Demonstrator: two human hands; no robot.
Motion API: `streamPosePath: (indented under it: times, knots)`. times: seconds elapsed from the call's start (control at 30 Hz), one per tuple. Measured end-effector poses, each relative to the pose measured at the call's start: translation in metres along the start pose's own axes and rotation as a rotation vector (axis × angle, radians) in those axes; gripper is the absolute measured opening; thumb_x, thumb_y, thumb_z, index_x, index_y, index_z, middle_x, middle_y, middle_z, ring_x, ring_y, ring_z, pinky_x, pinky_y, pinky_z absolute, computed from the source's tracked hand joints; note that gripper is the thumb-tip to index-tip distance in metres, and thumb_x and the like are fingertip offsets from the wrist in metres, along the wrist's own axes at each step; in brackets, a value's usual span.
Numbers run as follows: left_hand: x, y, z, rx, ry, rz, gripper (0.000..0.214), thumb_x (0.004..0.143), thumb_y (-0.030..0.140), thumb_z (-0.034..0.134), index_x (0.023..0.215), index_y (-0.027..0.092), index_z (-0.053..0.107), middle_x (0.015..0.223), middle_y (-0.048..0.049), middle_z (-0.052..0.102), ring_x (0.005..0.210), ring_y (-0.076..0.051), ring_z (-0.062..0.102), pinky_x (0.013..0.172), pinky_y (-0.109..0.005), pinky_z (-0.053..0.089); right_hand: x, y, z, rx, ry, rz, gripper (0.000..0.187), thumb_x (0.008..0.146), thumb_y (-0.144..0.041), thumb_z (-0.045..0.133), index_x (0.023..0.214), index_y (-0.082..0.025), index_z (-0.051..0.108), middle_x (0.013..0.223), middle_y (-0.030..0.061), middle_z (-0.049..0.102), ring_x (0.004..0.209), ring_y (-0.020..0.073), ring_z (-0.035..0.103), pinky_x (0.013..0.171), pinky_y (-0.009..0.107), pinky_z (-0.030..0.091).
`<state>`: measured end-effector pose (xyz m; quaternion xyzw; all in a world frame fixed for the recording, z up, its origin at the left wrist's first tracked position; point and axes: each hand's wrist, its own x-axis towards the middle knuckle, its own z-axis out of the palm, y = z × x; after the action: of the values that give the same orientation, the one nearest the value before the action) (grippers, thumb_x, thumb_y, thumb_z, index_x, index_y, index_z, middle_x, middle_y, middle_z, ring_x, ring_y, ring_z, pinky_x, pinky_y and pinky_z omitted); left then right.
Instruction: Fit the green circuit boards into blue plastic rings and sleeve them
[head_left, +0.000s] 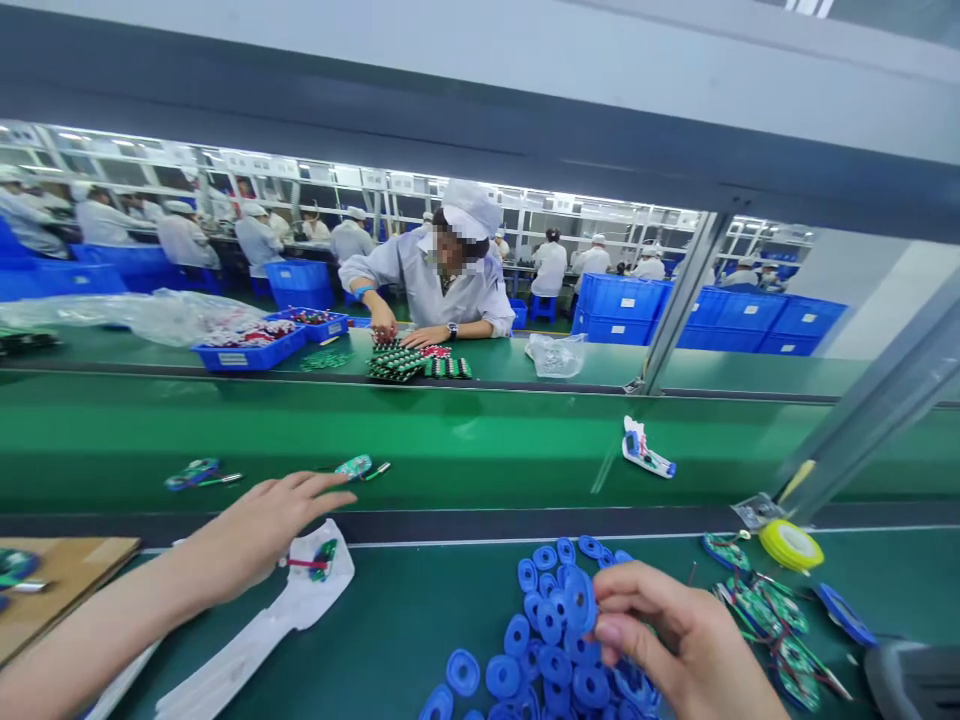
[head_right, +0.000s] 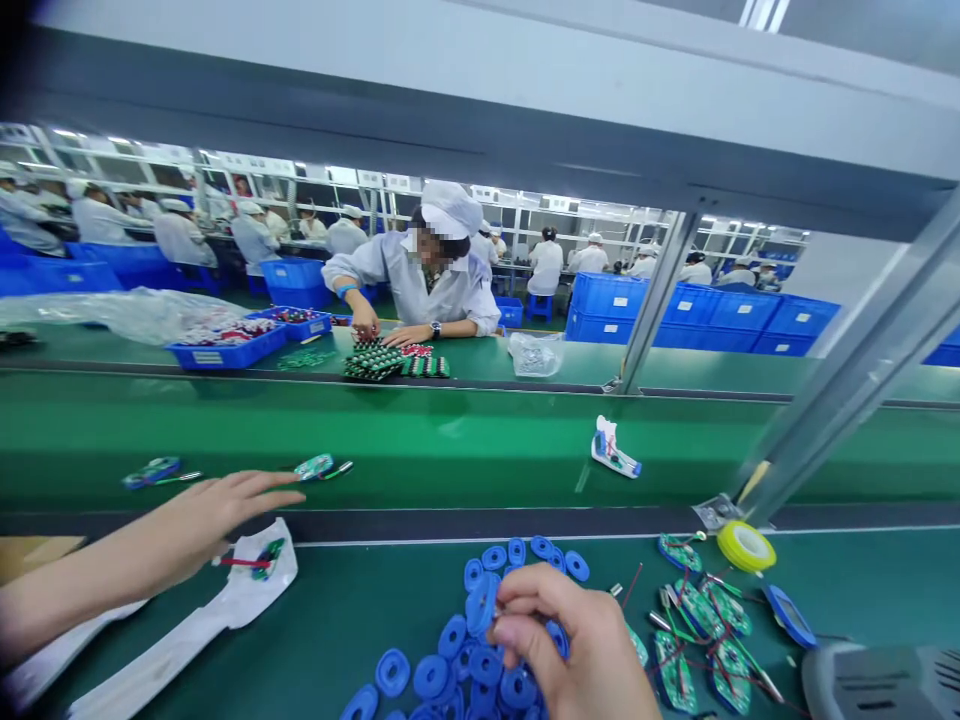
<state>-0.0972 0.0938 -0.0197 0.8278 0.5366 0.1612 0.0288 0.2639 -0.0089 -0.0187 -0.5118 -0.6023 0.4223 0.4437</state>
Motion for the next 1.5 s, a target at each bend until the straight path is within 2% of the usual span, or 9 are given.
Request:
streamPosePath:
  times: [0.13, 0.23, 0.47, 0.6, 0.77, 1.03, 1.23, 1.37, 1.5]
  knots:
    - [-0.012, -0.026, 0.010, 0.040, -0.192, 0.127, 0.062, 0.047, 0.000, 0.040, 0.097, 0.026, 0.067, 0.106, 0.0013, 0.066, 0.103, -0.027, 0.055, 0.088, -0.039, 0.039, 0.004, -0.006, 0.005, 0.151, 0.034, 0.082, 0.020, 0.069, -0.040, 0.067, 0.074, -0.022, 0.061, 0.061, -0.0011, 0.063, 0.053, 0.0133, 0.057, 0.055, 0.022, 0.046]
    - [-0.013, -0.019, 0.010, 0.034, -0.186, 0.135, 0.057, 0.051, 0.005, 0.044, 0.101, 0.023, 0.065, 0.097, 0.0015, 0.065, 0.085, -0.021, 0.061, 0.077, -0.031, 0.045, 0.006, -0.007, 0.012, 0.226, 0.017, 0.110, 0.019, 0.068, -0.037, 0.068, 0.073, -0.020, 0.062, 0.062, -0.0007, 0.064, 0.053, 0.0116, 0.056, 0.056, 0.022, 0.045]
    - [-0.005, 0.075, -0.023, -0.258, -0.003, 0.243, 0.043, 0.070, 0.023, 0.062, 0.112, 0.029, 0.056, 0.094, 0.0000, 0.059, 0.086, -0.017, 0.059, 0.073, -0.020, 0.047, 0.020, -0.020, 0.023, 0.161, 0.037, -0.019, 0.005, 0.071, -0.023, 0.064, 0.074, -0.018, 0.064, 0.068, -0.0003, 0.060, 0.060, 0.0109, 0.053, 0.055, 0.021, 0.043]
    - [-0.003, 0.128, -0.008, -0.429, 0.043, 0.249, 0.057, 0.065, 0.025, 0.072, 0.115, 0.038, 0.049, 0.104, 0.0033, 0.060, 0.093, -0.017, 0.059, 0.079, -0.022, 0.047, 0.026, -0.033, 0.033, 0.056, 0.089, -0.284, 0.007, 0.071, -0.012, 0.063, 0.071, -0.017, 0.067, 0.070, 0.0012, 0.059, 0.065, 0.0121, 0.055, 0.058, 0.022, 0.044]
    - [-0.002, 0.158, 0.019, -0.688, 0.132, 0.196, 0.047, 0.062, 0.019, 0.073, 0.102, 0.034, 0.053, 0.093, 0.0039, 0.059, 0.081, -0.017, 0.060, 0.065, -0.022, 0.051, 0.020, -0.028, 0.046, -0.134, 0.259, -0.671, 0.012, 0.078, -0.012, 0.059, 0.078, -0.019, 0.068, 0.065, 0.0017, 0.059, 0.059, 0.0117, 0.051, 0.051, 0.023, 0.039]
    - [-0.007, 0.166, 0.026, -0.893, 0.077, 0.214, 0.048, 0.070, 0.016, 0.067, 0.109, 0.039, 0.051, 0.089, 0.0041, 0.051, 0.076, -0.013, 0.061, 0.055, -0.018, 0.048, 0.013, -0.017, 0.040, -0.605, 0.209, -0.886, 0.017, 0.078, -0.009, 0.059, 0.091, -0.019, 0.061, 0.067, -0.0004, 0.058, 0.056, 0.0096, 0.046, 0.053, 0.023, 0.041]
    - [-0.010, 0.165, 0.024, -0.982, -0.001, 0.180, 0.059, 0.066, 0.015, 0.071, 0.113, 0.045, 0.051, 0.091, 0.0059, 0.053, 0.058, -0.007, 0.053, 0.050, -0.016, 0.047, 0.006, -0.021, 0.049, -0.673, 0.325, -0.768, 0.012, 0.084, -0.014, 0.053, 0.080, -0.020, 0.062, 0.064, -0.0011, 0.056, 0.059, 0.0113, 0.046, 0.049, 0.023, 0.033]
    - [-0.010, 0.166, 0.012, -0.988, -0.091, 0.145, 0.046, 0.075, 0.027, 0.063, 0.115, 0.046, 0.051, 0.105, 0.0033, 0.054, 0.075, -0.013, 0.059, 0.061, -0.020, 0.052, 0.001, -0.028, 0.050, -0.754, 0.321, -0.692, 0.015, 0.085, -0.014, 0.050, 0.078, -0.021, 0.062, 0.065, 0.0004, 0.059, 0.060, 0.0132, 0.048, 0.048, 0.025, 0.030]
    - [-0.009, 0.166, 0.006, -0.922, -0.041, 0.150, 0.039, 0.079, 0.033, 0.059, 0.114, 0.048, 0.052, 0.091, 0.0039, 0.059, 0.083, -0.016, 0.058, 0.070, -0.023, 0.052, 0.003, -0.038, 0.047, -0.787, 0.415, -0.636, 0.002, 0.079, -0.019, 0.058, 0.079, -0.021, 0.057, 0.074, 0.0032, 0.061, 0.068, 0.0191, 0.051, 0.059, 0.032, 0.035]
